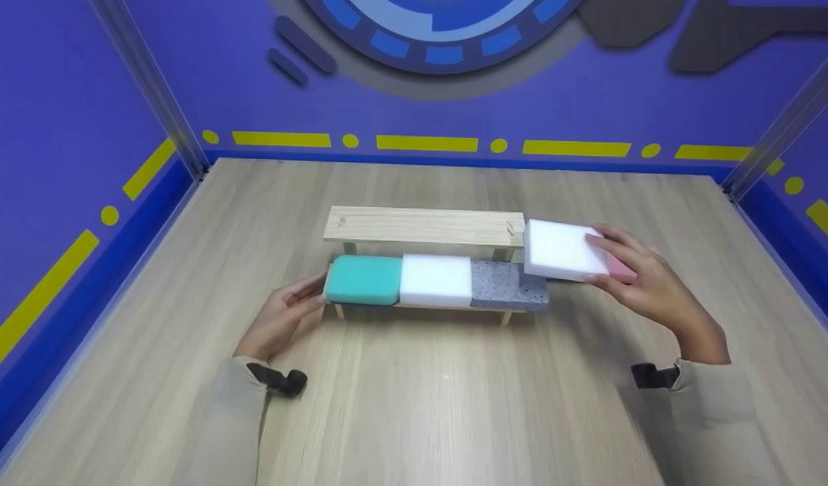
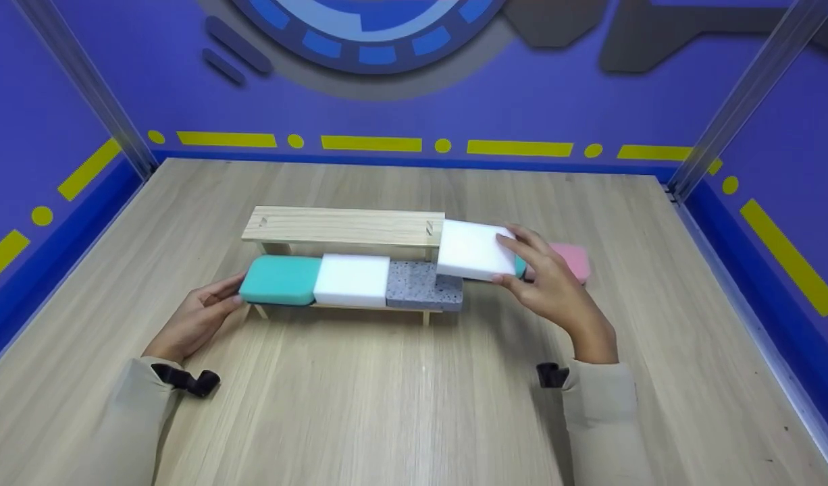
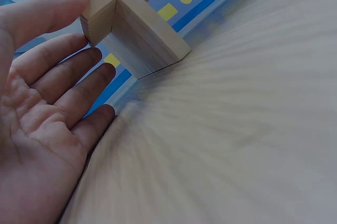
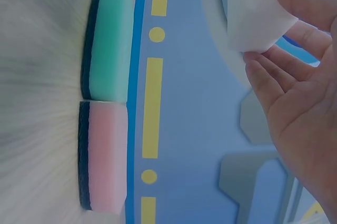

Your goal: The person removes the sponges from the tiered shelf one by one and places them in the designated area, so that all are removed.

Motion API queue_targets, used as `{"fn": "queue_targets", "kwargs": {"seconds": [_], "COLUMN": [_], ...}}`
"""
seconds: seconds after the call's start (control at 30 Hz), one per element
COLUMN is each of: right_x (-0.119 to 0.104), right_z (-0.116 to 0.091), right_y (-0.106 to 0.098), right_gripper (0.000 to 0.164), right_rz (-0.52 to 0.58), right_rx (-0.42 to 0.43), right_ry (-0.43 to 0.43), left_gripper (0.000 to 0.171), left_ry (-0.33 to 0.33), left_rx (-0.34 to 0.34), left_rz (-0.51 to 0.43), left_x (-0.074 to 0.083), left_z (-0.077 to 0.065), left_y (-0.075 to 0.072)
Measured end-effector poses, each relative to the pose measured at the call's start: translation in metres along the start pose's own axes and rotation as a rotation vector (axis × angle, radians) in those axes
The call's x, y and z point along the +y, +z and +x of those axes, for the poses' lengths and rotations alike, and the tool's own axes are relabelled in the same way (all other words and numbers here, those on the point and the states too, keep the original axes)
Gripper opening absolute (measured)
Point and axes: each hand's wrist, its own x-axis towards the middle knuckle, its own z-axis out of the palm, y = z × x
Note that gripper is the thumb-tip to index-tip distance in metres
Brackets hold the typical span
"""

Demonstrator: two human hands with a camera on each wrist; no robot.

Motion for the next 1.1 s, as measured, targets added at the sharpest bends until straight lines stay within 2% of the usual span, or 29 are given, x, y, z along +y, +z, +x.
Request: {"fn": "queue_targets", "kwargs": {"seconds": [0.73, 1.1], "right_x": [0.020, 0.023], "right_z": [-0.018, -0.025], "right_y": [-0.002, -0.004], "right_gripper": [0.059, 0.058], "right_rz": [0.009, 0.052], "right_rx": [0.049, -0.007], "right_ry": [-0.036, 0.067], "left_gripper": [0.059, 0.060], "left_ry": [-0.022, -0.034], "left_rx": [0.018, 0.020], "left_rz": [0.060, 0.079], "left_x": [-0.003, -0.001], "left_z": [-0.001, -0.001], "left_y": [-0.001, -0.002]}}
